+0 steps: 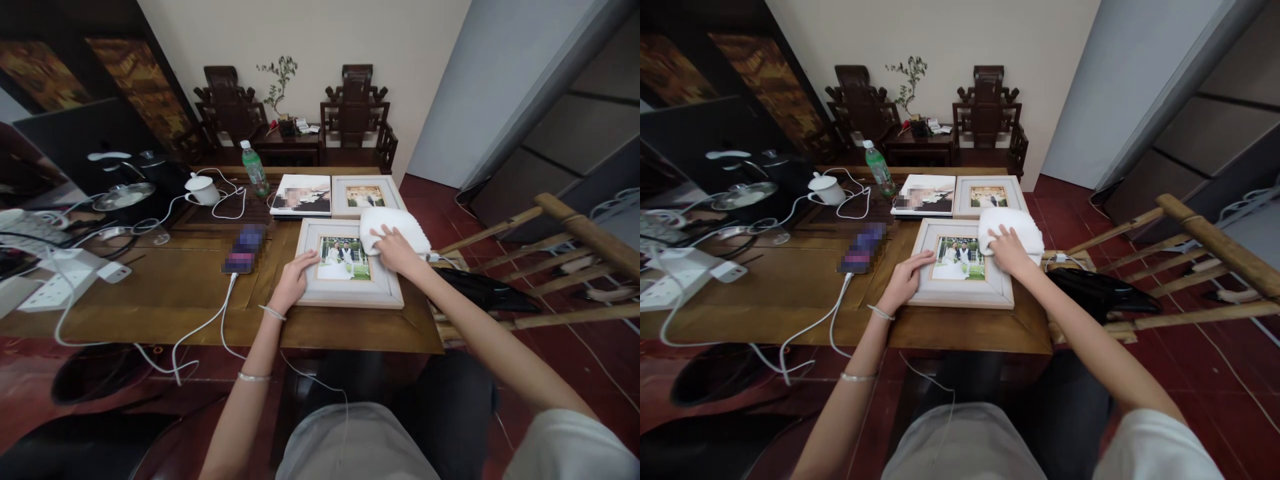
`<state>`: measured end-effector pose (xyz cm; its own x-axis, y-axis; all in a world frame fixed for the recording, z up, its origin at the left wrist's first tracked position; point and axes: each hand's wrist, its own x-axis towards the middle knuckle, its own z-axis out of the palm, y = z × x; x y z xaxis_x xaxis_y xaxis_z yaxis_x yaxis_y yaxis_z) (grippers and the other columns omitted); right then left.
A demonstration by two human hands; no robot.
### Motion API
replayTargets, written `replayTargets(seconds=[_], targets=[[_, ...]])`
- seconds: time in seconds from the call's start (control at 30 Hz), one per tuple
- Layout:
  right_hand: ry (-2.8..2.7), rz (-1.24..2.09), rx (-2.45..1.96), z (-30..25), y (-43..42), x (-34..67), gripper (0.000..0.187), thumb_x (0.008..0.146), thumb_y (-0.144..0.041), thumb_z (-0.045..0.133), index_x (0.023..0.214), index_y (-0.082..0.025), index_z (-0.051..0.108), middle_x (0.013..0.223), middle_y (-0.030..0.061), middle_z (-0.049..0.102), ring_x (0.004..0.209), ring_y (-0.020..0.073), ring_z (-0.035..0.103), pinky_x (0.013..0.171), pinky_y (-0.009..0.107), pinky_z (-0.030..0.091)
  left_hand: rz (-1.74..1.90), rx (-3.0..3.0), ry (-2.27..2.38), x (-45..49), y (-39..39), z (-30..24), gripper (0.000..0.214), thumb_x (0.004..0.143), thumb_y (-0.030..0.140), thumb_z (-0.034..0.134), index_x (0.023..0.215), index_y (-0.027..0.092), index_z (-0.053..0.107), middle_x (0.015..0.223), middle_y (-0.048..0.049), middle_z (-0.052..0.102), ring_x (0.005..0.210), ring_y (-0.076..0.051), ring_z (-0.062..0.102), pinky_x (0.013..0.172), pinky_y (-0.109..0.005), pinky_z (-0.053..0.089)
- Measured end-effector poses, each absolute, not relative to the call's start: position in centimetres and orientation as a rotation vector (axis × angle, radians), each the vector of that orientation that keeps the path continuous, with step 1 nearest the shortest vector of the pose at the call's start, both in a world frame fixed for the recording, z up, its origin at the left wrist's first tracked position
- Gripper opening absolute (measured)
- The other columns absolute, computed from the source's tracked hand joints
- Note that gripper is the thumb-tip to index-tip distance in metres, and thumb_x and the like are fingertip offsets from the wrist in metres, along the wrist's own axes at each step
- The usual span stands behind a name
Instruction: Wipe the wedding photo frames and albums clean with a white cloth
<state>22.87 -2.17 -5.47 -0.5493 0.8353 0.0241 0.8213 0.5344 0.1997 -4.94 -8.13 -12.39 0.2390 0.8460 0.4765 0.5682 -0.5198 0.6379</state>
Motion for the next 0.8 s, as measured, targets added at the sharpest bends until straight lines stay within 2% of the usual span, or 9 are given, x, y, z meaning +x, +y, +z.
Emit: replayTargets(seconds=[0.17, 0.37, 0.57, 0.8], targets=[[2.764, 0.173, 1.325, -5.3, -8.9, 24.1, 0.042, 0.068, 0.003, 0.045, 0.096, -0.012, 0.073, 0.143, 0.0115, 0.047, 0.136, 0.0351, 0.033, 0.107, 0.055, 0.029, 1.159, 2.211, 1.338, -5.0, -8.2, -12.6, 0.054, 0.074, -0.005, 0.034, 0.112, 0.017, 0.066, 0.130, -0.0073, 0.060, 0.124, -0.019, 0.053, 0.111, -0.042, 0.038], [2.836, -0.127, 1.263, -4.6, -13.2, 25.1, 0.048, 0.065, 0.005, 0.041, 0.096, -0.014, 0.072, 0.145, 0.0063, 0.044, 0.140, 0.0309, 0.027, 0.112, 0.052, 0.027, 1.085, 2.249, 1.390, -5.1, -8.0, -13.0, 0.055, 0.075, -0.003, 0.035, 0.121, 0.013, 0.061, 0.141, -0.0116, 0.048, 0.134, -0.023, 0.041, 0.114, -0.045, 0.031], [2.848, -0.056, 1.315, -5.2, -9.5, 24.5, 0.046, 0.068, 0.004, 0.040, 0.101, -0.010, 0.069, 0.145, 0.0124, 0.044, 0.139, 0.0330, 0.029, 0.111, 0.054, 0.028, 0.973, 2.321, 1.412, -5.5, -7.6, -13.4, 0.059, 0.076, -0.003, 0.036, 0.129, 0.014, 0.053, 0.146, -0.0125, 0.040, 0.139, -0.024, 0.031, 0.116, -0.049, 0.025], [2.859, 0.214, 1.364, -6.3, -4.2, 22.9, 0.044, 0.073, 0.000, 0.042, 0.108, -0.006, 0.067, 0.141, 0.0185, 0.048, 0.134, 0.0354, 0.037, 0.109, 0.055, 0.029, 0.913, 2.364, 1.446, -5.5, -7.6, -13.3, 0.059, 0.075, -0.002, 0.036, 0.130, 0.013, 0.052, 0.145, -0.0137, 0.040, 0.139, -0.025, 0.031, 0.116, -0.048, 0.025]])
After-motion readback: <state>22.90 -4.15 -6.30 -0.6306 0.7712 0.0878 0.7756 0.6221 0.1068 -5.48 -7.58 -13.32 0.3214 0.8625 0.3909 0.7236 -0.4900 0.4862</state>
